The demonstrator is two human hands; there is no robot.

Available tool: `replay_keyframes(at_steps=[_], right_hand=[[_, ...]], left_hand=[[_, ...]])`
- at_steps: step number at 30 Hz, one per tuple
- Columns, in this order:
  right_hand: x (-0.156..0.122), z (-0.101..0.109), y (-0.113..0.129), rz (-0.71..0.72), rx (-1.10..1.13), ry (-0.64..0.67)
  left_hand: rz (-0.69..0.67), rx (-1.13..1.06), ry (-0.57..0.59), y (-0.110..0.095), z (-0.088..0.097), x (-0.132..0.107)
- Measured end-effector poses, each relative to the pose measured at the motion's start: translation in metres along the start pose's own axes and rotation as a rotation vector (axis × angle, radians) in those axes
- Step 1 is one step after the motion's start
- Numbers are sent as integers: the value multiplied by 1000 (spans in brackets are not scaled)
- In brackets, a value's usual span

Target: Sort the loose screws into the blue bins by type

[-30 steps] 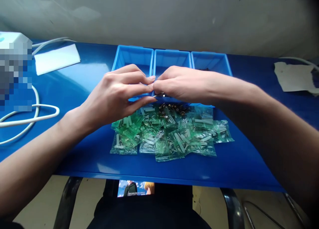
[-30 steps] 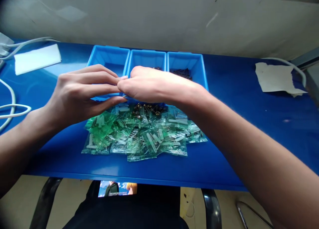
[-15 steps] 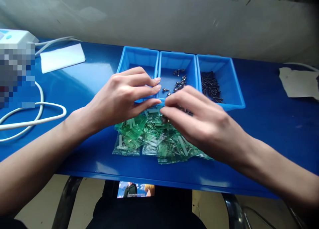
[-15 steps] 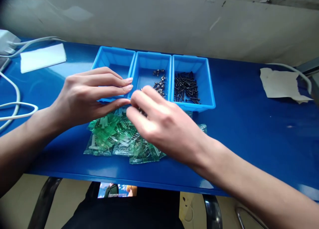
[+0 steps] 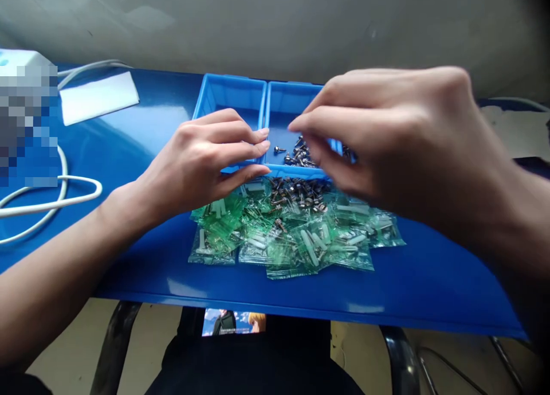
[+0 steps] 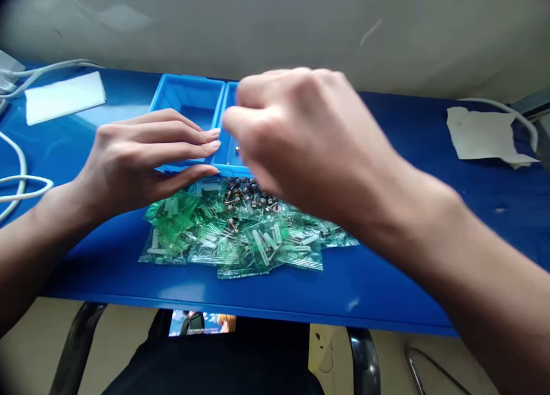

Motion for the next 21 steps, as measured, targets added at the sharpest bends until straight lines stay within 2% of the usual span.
replay_keyframes(at_steps=[1, 3, 5, 8, 11, 14, 17, 21], right_hand=[[2, -1, 9, 39, -29, -8], [-3, -8, 31, 100, 84, -18], [-25, -18, 52, 80, 183, -56], [-90, -43, 83, -275, 293, -27], [-174, -67, 131, -665, 365, 119], [-246, -84, 184, -1129, 356, 267], [-289, -94, 220, -1250, 338, 337], [-322, -100, 239, -1369, 294, 396]], left_hand=[[0, 0, -1, 0, 0, 0], [-10, -2, 3, 0, -1, -1], [-17, -4, -4, 1, -2, -2], [5, -5, -3, 1, -1, -2], [38, -8, 41, 1, 0, 0], [59, -17, 53, 1, 1, 2], [63, -12, 65, 0, 1, 4], [89, -26, 78, -2, 2, 5]])
Point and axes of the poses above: each hand's wrist, its own x-axis towards the middle knuckle, its own z-axis out of the back of the hand, y = z × x, the point moved 1 cm from there along x, towards the middle knuckle, and after that the axes turned 15 degrees about -y, right-handed, at the moved point
